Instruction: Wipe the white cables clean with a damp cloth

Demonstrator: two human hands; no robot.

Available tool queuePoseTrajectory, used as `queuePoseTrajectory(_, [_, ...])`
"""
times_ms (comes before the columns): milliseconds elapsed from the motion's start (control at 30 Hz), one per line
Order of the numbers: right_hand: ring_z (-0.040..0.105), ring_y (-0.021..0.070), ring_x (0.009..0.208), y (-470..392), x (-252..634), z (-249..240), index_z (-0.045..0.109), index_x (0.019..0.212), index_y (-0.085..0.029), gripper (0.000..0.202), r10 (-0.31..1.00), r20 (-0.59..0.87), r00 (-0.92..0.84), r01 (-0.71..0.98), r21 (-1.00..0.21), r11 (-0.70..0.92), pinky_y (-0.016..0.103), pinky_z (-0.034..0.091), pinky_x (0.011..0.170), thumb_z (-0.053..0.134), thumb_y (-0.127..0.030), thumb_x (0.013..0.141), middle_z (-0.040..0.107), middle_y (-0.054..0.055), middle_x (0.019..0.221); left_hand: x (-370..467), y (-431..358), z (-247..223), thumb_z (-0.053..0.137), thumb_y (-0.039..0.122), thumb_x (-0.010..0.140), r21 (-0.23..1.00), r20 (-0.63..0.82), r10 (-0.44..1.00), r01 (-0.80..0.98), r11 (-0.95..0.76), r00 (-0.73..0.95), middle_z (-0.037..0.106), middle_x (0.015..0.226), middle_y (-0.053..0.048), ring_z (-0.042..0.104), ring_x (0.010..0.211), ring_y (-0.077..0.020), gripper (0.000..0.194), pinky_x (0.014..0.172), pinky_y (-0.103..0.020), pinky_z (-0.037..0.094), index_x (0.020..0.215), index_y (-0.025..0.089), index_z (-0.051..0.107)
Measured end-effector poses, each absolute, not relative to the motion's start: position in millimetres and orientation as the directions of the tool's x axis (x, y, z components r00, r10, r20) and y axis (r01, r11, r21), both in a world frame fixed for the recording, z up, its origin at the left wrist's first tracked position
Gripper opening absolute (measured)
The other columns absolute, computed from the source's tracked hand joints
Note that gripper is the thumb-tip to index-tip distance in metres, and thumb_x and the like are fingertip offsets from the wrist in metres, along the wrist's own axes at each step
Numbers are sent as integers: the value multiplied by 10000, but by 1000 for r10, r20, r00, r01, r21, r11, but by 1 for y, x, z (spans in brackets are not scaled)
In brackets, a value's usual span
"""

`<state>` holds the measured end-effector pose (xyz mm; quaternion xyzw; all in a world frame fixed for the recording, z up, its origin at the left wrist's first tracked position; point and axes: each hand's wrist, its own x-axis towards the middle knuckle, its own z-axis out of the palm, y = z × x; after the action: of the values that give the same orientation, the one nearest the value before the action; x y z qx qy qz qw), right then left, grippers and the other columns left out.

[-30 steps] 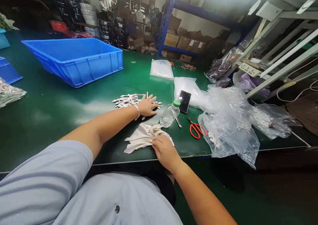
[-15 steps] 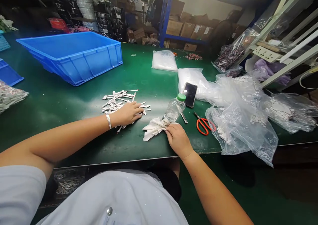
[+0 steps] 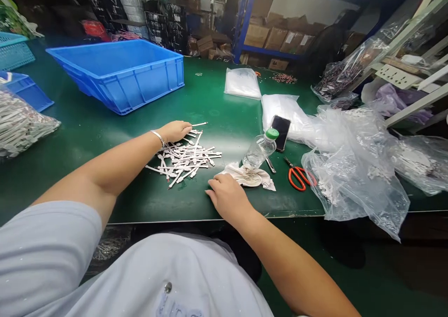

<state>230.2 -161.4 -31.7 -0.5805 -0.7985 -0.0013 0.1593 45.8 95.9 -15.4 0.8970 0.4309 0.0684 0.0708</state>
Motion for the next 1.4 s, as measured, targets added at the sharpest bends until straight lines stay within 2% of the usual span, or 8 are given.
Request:
queuePoseTrajectory(233, [606,245,938,-128,242,-37,707,897,-182,136,957,197,-213,931,-255,260,374,495,846,597,-257,871,676,102,981,24,28,-19,232,379,960,248,-9,689,669,-701,725,674,1085,-81,602,1033,-213,432,925,-309,445,1035,193,614])
queuePoseTrajectory(367, [627,208,835,-109,245,-12,718,818,-193,142,980,3,-197,948,-256,191,312,481,774,593,-240,864,696,64,874,16,0,-13,232,443,965,263,-35,712,694,-670,701,546,1340,-131,428,1319,-279,487,1087,-459,327,1258,182,520])
queuePoseTrajectory(500, [605,229,924,-69,235,2,717,902,-170,253,991,46,-128,963,-233,135,330,447,836,464,-185,912,679,103,938,11,-27,-4,366,744,820,205,-107,752,754,-624,651,154,1586,-191,88,1468,-368,917,1132,-618,111,1506,160,192])
queuePoseTrajectory(633, [505,227,1158,-11,224,-7,654,1159,-173,304,993,82,-87,957,-271,106,327,381,996,545,-165,875,594,115,1220,10,-44,-11,467,851,667,130,-201,751,777,-616,629,64,1592,-211,23,1468,-395,1161,1134,-626,76,1529,151,131])
queuePoseTrajectory(933, [533,195,906,34,226,-25,650,706,-165,150,997,-7,-80,941,-330,73,314,406,867,613,-237,832,644,75,874,10,-44,-25,518,767,734,298,-85,720,707,-641,689,192,1572,-207,90,1461,-400,1012,1125,-663,76,1488,135,281])
queuePoseTrajectory(1133, [527,166,804,-7,218,-1,553,799,-184,105,993,72,-93,914,-390,114,283,385,727,504,-222,883,630,50,858,-2,-23,-25,596,403,851,660,243,897,616,-431,368,529,1367,-157,480,1266,-288,590,1084,-482,359,1367,153,457])
queuePoseTrajectory(1267, [482,121,631,-37,215,9,515,778,-198,120,983,13,-181,743,-653,146,257,361,605,530,-285,860,591,-12,707,-8,-19,-22,669,326,764,916,139,920,304,-260,367,644,1104,-103,631,912,-186,673,814,-346,528,1377,161,445])
queuePoseTrajectory(1400, [500,110,619,-50,216,0,540,778,-190,153,973,-32,-229,514,-853,93,256,398,596,590,-333,803,575,-23,685,-6,-29,-14,671,355,766,977,76,896,149,-156,438,682,832,-46,609,746,-142,373,727,-289,514,1061,126,674])
